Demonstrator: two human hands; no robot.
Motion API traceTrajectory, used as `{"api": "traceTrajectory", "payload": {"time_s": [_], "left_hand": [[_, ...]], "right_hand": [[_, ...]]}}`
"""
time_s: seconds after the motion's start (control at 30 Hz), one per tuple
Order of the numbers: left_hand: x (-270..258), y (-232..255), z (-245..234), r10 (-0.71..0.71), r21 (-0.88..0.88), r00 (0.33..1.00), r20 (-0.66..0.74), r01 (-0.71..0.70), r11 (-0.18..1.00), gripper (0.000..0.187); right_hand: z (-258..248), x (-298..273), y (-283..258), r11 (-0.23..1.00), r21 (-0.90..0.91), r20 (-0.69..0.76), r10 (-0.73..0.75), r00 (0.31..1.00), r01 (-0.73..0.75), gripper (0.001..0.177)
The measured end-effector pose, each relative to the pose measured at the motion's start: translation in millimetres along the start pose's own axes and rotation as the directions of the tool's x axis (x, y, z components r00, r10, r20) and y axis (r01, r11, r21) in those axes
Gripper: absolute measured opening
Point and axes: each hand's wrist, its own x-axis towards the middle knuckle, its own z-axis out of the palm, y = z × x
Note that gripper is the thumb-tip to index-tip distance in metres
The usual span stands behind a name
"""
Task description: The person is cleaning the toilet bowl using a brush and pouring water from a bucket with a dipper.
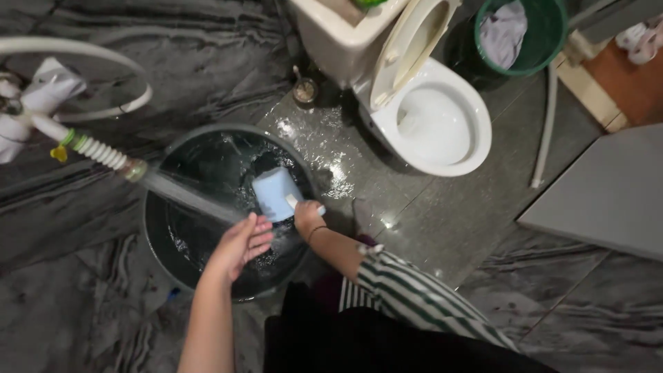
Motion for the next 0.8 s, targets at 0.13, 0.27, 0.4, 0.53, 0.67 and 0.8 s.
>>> {"api": "traceTrajectory", "payload": {"time_s": [0.13, 0.27, 0.4, 0.53, 0.67, 0.8], "left_hand": [[-7, -43, -30, -0.061, 0.036, 0.997, 0.050, 0.059, 0.998, 0.054], [-17, -60, -44, -0.167, 0.153, 0.972, 0.165, 0.142, 0.978, 0.049], [-10, -79, -40, -0.358, 0.395, 0.877, 0.320, 0.220, 0.892, 0.038], [4, -97, -2, -0.620, 0.655, 0.721, 0.310, 0.311, 0.689, 0.039], [77, -165, 23, -0.723, 0.931, 0.603, 0.339, -0.106, 0.349, 0.044], [99, -166, 94, 0.173, 0.889, 0.892, 0.417, -0.440, 0.127, 0.041]], "right_hand": [[40, 9, -55, 0.948, -0.202, 0.034, -0.243, 0.969, 0.245, 0.046], [11, -8, -49, 0.864, 0.495, 0.280, -0.056, 0.958, -0.094, 0.032], [-51, -63, -10, 0.601, 0.768, 0.328, -0.076, 0.942, -0.219, 0.031], [-66, -102, 16, 0.491, 0.845, 0.284, -0.079, 0.955, -0.211, 0.035], [-86, -150, 41, 0.146, 0.989, -0.032, 0.158, 0.987, 0.009, 0.029], [-119, -191, 98, 0.200, 0.962, -0.241, 0.311, 0.919, 0.185, 0.031]]}}
